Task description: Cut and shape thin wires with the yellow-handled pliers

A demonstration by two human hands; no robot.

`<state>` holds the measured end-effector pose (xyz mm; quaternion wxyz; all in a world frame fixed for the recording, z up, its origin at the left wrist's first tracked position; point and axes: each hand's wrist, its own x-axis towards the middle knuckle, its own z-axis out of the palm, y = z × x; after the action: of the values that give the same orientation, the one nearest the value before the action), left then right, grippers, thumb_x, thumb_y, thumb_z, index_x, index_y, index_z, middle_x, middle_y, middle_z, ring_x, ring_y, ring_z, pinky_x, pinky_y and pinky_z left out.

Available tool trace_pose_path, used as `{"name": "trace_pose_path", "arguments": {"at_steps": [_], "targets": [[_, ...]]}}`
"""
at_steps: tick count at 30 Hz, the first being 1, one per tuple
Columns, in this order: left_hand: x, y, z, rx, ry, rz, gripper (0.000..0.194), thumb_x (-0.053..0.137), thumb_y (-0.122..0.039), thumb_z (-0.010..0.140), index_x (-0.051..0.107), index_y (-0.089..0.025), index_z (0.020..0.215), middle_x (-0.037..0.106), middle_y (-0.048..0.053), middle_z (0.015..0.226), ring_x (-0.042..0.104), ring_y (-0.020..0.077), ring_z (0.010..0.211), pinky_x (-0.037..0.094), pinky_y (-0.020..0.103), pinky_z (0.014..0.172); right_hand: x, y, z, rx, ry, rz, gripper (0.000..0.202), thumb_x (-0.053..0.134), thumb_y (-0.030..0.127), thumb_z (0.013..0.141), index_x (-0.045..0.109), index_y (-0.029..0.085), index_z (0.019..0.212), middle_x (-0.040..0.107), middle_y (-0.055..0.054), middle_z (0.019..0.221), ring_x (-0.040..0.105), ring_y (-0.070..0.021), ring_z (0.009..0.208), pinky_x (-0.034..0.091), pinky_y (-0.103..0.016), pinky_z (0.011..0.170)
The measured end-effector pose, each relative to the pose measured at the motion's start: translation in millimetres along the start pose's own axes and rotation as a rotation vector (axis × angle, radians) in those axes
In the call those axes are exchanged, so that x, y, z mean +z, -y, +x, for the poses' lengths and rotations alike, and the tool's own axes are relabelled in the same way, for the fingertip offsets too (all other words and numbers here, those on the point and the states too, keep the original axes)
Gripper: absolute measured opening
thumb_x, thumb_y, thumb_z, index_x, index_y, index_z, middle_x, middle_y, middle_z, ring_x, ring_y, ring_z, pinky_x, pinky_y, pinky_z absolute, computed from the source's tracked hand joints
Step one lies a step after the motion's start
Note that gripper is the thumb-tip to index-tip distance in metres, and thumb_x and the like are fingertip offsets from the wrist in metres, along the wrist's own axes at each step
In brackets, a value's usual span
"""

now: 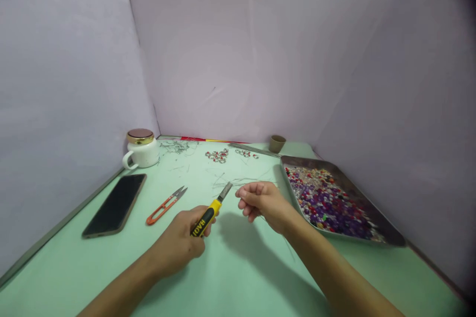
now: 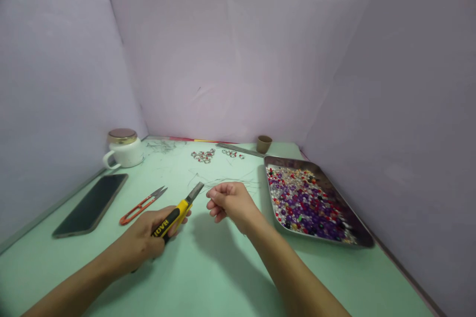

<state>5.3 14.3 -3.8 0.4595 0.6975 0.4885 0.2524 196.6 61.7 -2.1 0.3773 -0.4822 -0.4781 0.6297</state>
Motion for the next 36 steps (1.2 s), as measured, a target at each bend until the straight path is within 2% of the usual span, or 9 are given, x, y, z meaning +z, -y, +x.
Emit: {"name": "trace_pose_path", "arguments": {"at_steps": [5, 13, 19, 24, 27, 31, 36], "targets": [[2.6, 1, -1, 0.018, 0.019, 0.011, 0.019, 0.033, -0.007, 0.045, 0.034, -0.018, 0.061, 0.04, -0.002, 0.071, 0.035, 0.0099, 0.06, 0.026, 0.021, 0.052, -2, -1, -1, 0.005, 0.065, 0.056, 0.014, 0.063, 0.025, 0.066, 0.056, 0.013, 0.064, 0.055, 0.001, 0.05, 0.049, -0.0064, 0.039, 0.04, -0.017, 0.035], [2.5, -2, 0, 0.023, 0.032, 0.031, 0.019, 0.033, -0.005, 0.044, 0.033, -0.018, 0.059, 0.039, -0.003, 0.069, 0.035, 0.0102, 0.062, 0.027, 0.022, 0.054, 0, -2, 0, -0.002, 0.09, 0.043, 0.014, 0.06, 0.025, 0.068, 0.055, 0.013, 0.064, 0.055, 0.002, 0.049, 0.047, -0.0062, 0.037, 0.038, -0.017, 0.034], [4.1, 6, 0, 0.043, -0.001, 0.071, 0.018, 0.033, -0.005, 0.047, 0.034, -0.018, 0.059, 0.043, -0.002, 0.073, 0.038, 0.0104, 0.062, 0.028, 0.022, 0.054, -2, -4, 1, 0.009, 0.11, 0.045, 0.01, 0.057, 0.022, 0.069, 0.055, 0.013, 0.065, 0.053, 0.003, 0.047, 0.045, -0.0053, 0.035, 0.034, -0.016, 0.031], [-4.3, 8, 2, 0.059, -0.006, 0.135, 0.017, 0.034, -0.005, 0.046, 0.036, -0.018, 0.058, 0.042, -0.003, 0.07, 0.039, 0.0107, 0.062, 0.029, 0.022, 0.054, -4, -6, 2, -0.007, 0.111, -0.007, 0.009, 0.055, 0.018, 0.068, 0.054, 0.013, 0.061, 0.049, 0.005, 0.042, 0.038, -0.003, 0.032, 0.026, -0.013, 0.028], [-12.4, 5, 3, 0.006, -0.017, 0.138, 0.021, 0.035, -0.006, 0.048, 0.042, -0.017, 0.063, 0.043, -0.003, 0.071, 0.042, 0.0122, 0.065, 0.031, 0.023, 0.056, -6, -5, 4, 0.011, 0.099, -0.028, 0.009, 0.055, 0.017, 0.067, 0.053, 0.013, 0.059, 0.047, 0.005, 0.041, 0.036, -0.0025, 0.031, 0.024, -0.013, 0.027], [-17.6, 5, 3, -0.012, -0.029, 0.18, 0.024, 0.035, -0.006, 0.05, 0.045, -0.017, 0.069, 0.045, -0.003, 0.071, 0.043, 0.0117, 0.065, 0.031, 0.023, 0.057, -7, -4, 4, 0.028, 0.126, -0.007, 0.007, 0.055, 0.016, 0.066, 0.053, 0.014, 0.06, 0.048, 0.005, 0.042, 0.037, -0.0027, 0.032, 0.025, -0.013, 0.027], [-14.2, 11, 3, 0.015, -0.018, 0.149, 0.024, 0.034, -0.005, 0.049, 0.042, -0.018, 0.067, 0.043, -0.004, 0.071, 0.04, 0.0104, 0.062, 0.029, 0.022, 0.054, -6, -1, 1, 0.015, 0.158, -0.007, 0.01, 0.057, 0.023, 0.068, 0.054, 0.014, 0.069, 0.055, 0.002, 0.052, 0.047, -0.006, 0.04, 0.037, -0.015, 0.033]]}}
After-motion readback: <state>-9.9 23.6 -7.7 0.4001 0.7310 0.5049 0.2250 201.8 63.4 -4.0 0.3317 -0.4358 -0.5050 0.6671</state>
